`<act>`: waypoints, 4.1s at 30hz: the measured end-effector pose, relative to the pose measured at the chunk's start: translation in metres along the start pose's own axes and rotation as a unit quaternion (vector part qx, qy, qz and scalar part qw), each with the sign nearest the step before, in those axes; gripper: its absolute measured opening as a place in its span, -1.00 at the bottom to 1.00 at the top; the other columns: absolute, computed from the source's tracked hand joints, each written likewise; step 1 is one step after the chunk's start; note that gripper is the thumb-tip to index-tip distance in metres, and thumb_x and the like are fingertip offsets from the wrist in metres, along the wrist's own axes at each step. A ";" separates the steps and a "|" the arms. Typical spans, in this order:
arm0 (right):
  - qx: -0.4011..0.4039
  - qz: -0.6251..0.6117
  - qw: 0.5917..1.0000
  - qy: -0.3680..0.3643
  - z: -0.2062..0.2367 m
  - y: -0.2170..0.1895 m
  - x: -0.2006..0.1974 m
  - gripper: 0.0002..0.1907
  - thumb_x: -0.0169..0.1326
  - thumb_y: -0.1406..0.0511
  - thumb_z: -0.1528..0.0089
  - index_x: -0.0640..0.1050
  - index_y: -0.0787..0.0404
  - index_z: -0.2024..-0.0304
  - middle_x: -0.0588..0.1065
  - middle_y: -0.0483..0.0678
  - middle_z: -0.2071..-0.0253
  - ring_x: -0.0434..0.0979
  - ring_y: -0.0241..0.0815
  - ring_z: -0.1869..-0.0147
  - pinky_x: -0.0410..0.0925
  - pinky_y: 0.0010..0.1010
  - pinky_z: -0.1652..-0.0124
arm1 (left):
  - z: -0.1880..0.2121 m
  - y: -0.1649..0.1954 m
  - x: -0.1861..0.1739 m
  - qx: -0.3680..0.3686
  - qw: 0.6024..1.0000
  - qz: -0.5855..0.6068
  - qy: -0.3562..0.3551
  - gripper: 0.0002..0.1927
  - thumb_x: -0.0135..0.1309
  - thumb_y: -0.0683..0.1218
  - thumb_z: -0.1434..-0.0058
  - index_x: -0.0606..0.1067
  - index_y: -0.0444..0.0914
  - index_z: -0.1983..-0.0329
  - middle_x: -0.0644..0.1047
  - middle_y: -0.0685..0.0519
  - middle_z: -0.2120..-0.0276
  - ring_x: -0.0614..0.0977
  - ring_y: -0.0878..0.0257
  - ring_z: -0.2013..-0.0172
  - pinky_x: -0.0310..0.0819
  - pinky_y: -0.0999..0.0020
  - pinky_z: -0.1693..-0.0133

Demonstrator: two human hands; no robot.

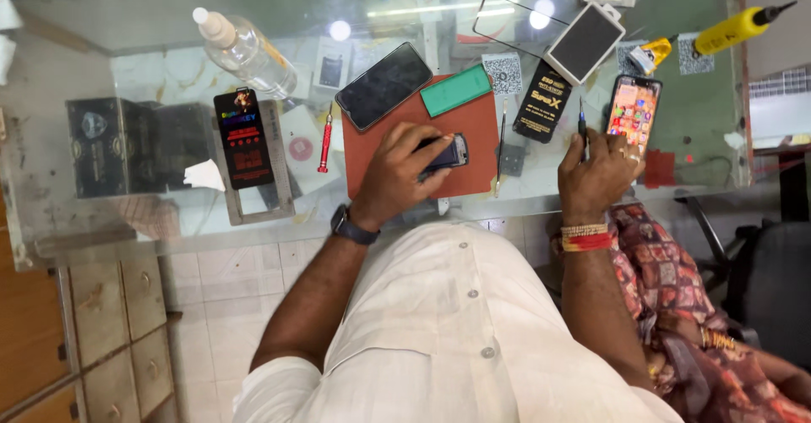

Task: The person handles a small black phone, uses a precision screwdriver to remove screws, and then uses a prying tool to open the back cover. The person also handles a green feature phone and a silver smartphone, applying adhesive to the back of the silver phone.

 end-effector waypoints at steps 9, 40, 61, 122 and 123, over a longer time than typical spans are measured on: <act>0.047 -0.277 0.960 -0.023 0.018 -0.057 -0.059 -0.87 0.29 0.46 -0.33 0.62 0.34 0.08 0.56 0.04 0.24 0.54 -0.05 0.22 0.37 -0.29 0.19 | -0.020 -0.040 -0.003 0.137 0.980 -0.071 -0.122 -0.76 0.16 -0.18 -0.23 0.66 -0.15 0.04 0.53 -0.10 -0.01 0.52 -0.05 -0.08 0.39 -0.01 -0.18; 0.011 -0.553 0.833 -0.031 0.050 -0.121 0.001 -0.36 -0.10 0.64 -0.43 0.03 0.21 -0.46 0.48 0.22 -0.05 0.64 0.05 -0.16 0.54 -0.23 -0.16 | -0.021 -0.056 0.021 0.170 0.972 -0.080 -0.141 -0.81 0.15 -0.16 -0.38 0.63 -0.28 -0.01 0.53 -0.19 -0.15 0.50 -0.08 -0.20 0.41 -0.10 -0.23; -0.076 -0.449 0.890 -0.010 0.037 -0.130 -0.014 -0.34 -0.01 0.64 -0.40 0.08 0.23 -0.45 0.54 0.22 0.03 0.68 0.09 -0.11 0.56 -0.26 -0.11 | -0.016 -0.058 0.018 0.174 0.970 -0.082 -0.146 -0.78 0.13 -0.17 -0.38 0.62 -0.27 -0.05 0.51 -0.18 -0.17 0.49 -0.09 -0.21 0.39 -0.09 -0.24; 0.040 -0.350 0.934 0.057 0.008 -0.143 -0.047 -0.65 0.24 0.50 -0.31 0.50 0.34 -0.14 0.61 -0.04 0.18 0.52 -0.13 0.11 0.39 -0.34 0.00 | -0.017 -0.057 -0.001 0.147 0.982 -0.037 -0.112 -0.75 0.16 -0.15 -0.27 0.61 -0.23 -0.01 0.52 -0.06 -0.12 0.49 -0.01 -0.19 0.37 -0.04 -0.22; 0.105 -0.420 0.899 0.073 0.011 -0.137 -0.043 -0.69 0.19 0.51 -0.35 0.49 0.34 -0.12 0.61 -0.03 0.13 0.58 -0.19 0.07 0.44 -0.40 -0.02 | -0.016 -0.058 0.000 0.139 0.983 -0.035 -0.116 -0.74 0.17 -0.16 -0.27 0.59 -0.25 -0.03 0.52 -0.04 -0.12 0.49 0.00 -0.21 0.37 -0.02 -0.25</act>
Point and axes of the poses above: each hand's wrist, its own z-axis away from the middle knuckle, its own x-axis out of the palm, y = z × x, the point moved 1 cm from there along -z, towards the middle knuckle
